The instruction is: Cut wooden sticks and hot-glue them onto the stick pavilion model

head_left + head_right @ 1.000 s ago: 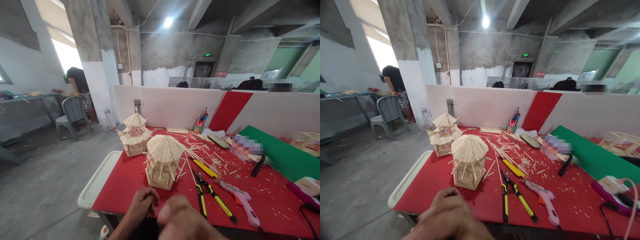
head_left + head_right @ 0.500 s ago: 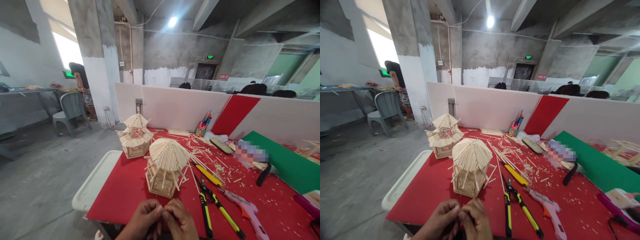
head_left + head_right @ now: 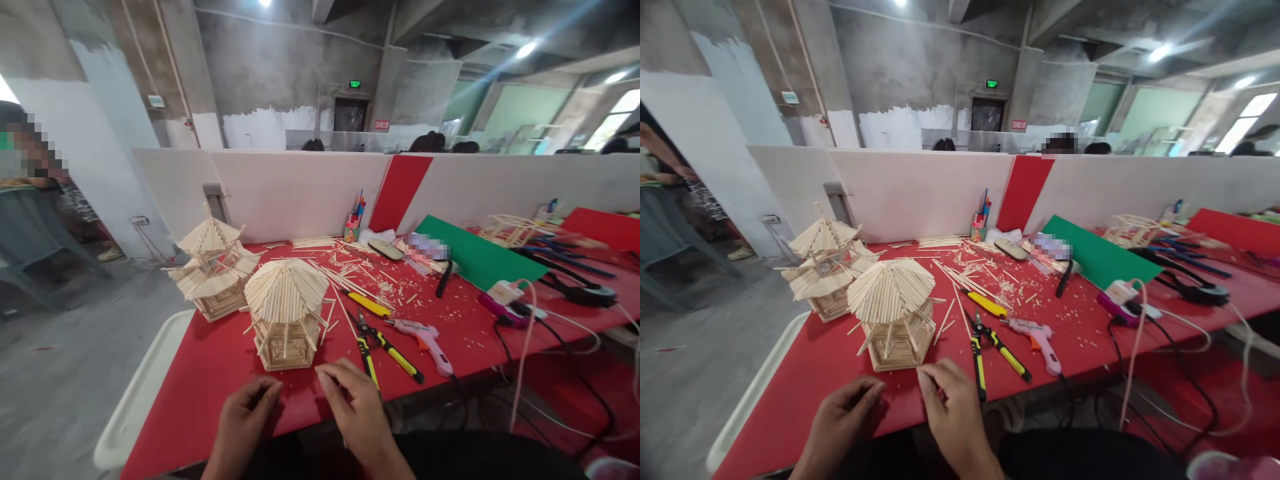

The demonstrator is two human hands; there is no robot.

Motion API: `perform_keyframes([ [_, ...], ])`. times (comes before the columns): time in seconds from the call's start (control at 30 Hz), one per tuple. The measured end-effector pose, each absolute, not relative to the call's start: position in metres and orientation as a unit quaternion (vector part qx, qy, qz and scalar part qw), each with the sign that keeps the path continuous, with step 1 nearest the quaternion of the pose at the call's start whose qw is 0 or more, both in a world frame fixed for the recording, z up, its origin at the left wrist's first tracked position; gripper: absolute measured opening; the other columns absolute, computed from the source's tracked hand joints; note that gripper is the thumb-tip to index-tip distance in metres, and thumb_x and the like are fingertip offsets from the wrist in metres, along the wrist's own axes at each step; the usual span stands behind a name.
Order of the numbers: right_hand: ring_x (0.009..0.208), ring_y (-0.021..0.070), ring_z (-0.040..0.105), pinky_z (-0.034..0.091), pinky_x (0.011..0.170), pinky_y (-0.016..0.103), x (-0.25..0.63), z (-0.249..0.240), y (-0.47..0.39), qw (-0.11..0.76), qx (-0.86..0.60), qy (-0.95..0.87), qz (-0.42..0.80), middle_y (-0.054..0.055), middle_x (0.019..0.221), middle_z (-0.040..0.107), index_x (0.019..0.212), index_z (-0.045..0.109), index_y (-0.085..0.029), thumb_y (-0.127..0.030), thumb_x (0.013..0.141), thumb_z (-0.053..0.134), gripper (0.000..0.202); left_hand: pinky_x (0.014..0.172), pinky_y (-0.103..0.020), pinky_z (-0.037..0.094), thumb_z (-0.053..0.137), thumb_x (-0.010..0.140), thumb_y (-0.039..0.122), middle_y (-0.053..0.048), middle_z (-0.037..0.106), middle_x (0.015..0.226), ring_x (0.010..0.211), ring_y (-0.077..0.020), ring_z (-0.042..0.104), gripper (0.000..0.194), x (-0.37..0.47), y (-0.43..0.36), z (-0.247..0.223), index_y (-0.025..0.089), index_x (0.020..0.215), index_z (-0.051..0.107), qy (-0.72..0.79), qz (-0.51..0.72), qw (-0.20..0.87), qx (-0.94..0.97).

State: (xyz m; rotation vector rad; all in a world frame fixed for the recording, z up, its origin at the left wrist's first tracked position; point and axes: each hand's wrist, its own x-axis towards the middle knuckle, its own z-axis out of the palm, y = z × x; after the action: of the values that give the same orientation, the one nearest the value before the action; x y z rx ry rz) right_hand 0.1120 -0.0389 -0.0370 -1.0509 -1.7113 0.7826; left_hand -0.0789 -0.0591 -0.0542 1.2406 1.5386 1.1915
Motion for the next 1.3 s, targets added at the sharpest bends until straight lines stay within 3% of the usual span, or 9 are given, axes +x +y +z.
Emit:
perform_keyframes([
  [0.13, 0.068, 0.0130, 0.056, 0.042, 0.061, 0.022, 0.143, -0.040, -0.029, 0.447, -0.532, -0.690, 0.203, 0.003, 0.074, 0.061, 0.081, 0.065, -0.019, -0.038, 0.092, 0.042, 0.031, 0.057, -0.023, 0.045, 0.064, 0.073, 0.043, -0.002, 0.062, 0.066, 0.062, -0.0165, 0.056, 0.025, -0.092, -0.050, -0.055, 0.020, 0.064, 0.066, 0.629, 0.483, 0.218, 0.569],
  [0.3, 0.086, 0.0177, 0.058, 0.040, 0.074, 0.025, 0.162, -0.049, -0.024, 0.332, -0.656, -0.675, 0.063, 0.005, 0.088, 0.064, 0.091, 0.066, -0.022, -0.036, 0.090, 0.043, 0.027, 0.053, -0.022, 0.046, 0.059, 0.076, 0.041, -0.004, 0.065, 0.080, 0.072, -0.0191, 0.062, 0.022, -0.093, -0.038, -0.055, 0.022, 0.069, 0.067, 0.621, 0.444, 0.188, 0.618],
  [0.53, 0.091, 0.0156, 0.061, 0.041, 0.076, 0.024, 0.135, -0.038, -0.004, 0.212, -0.682, -0.694, 0.086, 0.004, 0.097, 0.066, 0.100, 0.064, -0.024, -0.029, 0.091, 0.041, 0.025, 0.058, -0.026, 0.049, 0.059, 0.074, 0.043, -0.001, 0.062, 0.064, 0.061, -0.0181, 0.060, 0.023, -0.091, -0.028, -0.062, 0.021, 0.064, 0.059, 0.658, 0.469, 0.165, 0.565],
  [0.7, 0.080, 0.0182, 0.066, 0.043, 0.064, 0.024, 0.109, -0.028, 0.036, 0.167, -0.683, -0.705, 0.094, 0.006, 0.087, 0.069, 0.093, 0.065, -0.020, -0.032, 0.084, 0.050, 0.021, 0.058, -0.028, 0.051, 0.064, 0.068, 0.046, -0.005, 0.069, 0.078, 0.072, -0.0229, 0.065, 0.025, -0.091, -0.027, -0.063, 0.021, 0.073, 0.062, 0.674, 0.494, 0.210, 0.507],
  [0.93, 0.086, 0.0239, 0.067, 0.046, 0.067, 0.028, 0.098, -0.032, 0.043, 0.091, -0.704, -0.696, 0.106, 0.012, 0.089, 0.070, 0.094, 0.065, -0.016, -0.020, 0.079, 0.051, 0.021, 0.066, -0.029, 0.051, 0.059, 0.073, 0.042, -0.005, 0.072, 0.079, 0.075, -0.0224, 0.066, 0.022, -0.091, -0.031, -0.066, 0.021, 0.074, 0.067, 0.665, 0.476, 0.203, 0.539],
  [1.2, 0.089, 0.0278, 0.066, 0.048, 0.072, 0.033, 0.104, -0.036, 0.036, 0.056, -0.710, -0.694, 0.105, 0.019, 0.090, 0.068, 0.095, 0.066, -0.012, -0.015, 0.081, 0.047, 0.024, 0.061, -0.028, 0.052, 0.057, 0.075, 0.036, -0.005, 0.071, 0.073, 0.067, -0.0199, 0.065, 0.020, -0.089, -0.032, -0.068, 0.020, 0.071, 0.068, 0.631, 0.479, 0.161, 0.588],
  [1.3, 0.091, 0.0277, 0.065, 0.047, 0.074, 0.032, 0.104, -0.037, 0.036, 0.070, -0.709, -0.693, 0.115, 0.020, 0.093, 0.068, 0.096, 0.066, -0.010, -0.016, 0.079, 0.051, 0.024, 0.067, -0.030, 0.054, 0.057, 0.075, 0.035, -0.006, 0.073, 0.075, 0.075, -0.0224, 0.068, 0.020, -0.089, -0.032, -0.068, 0.021, 0.071, 0.070, 0.621, 0.490, 0.150, 0.593],
])
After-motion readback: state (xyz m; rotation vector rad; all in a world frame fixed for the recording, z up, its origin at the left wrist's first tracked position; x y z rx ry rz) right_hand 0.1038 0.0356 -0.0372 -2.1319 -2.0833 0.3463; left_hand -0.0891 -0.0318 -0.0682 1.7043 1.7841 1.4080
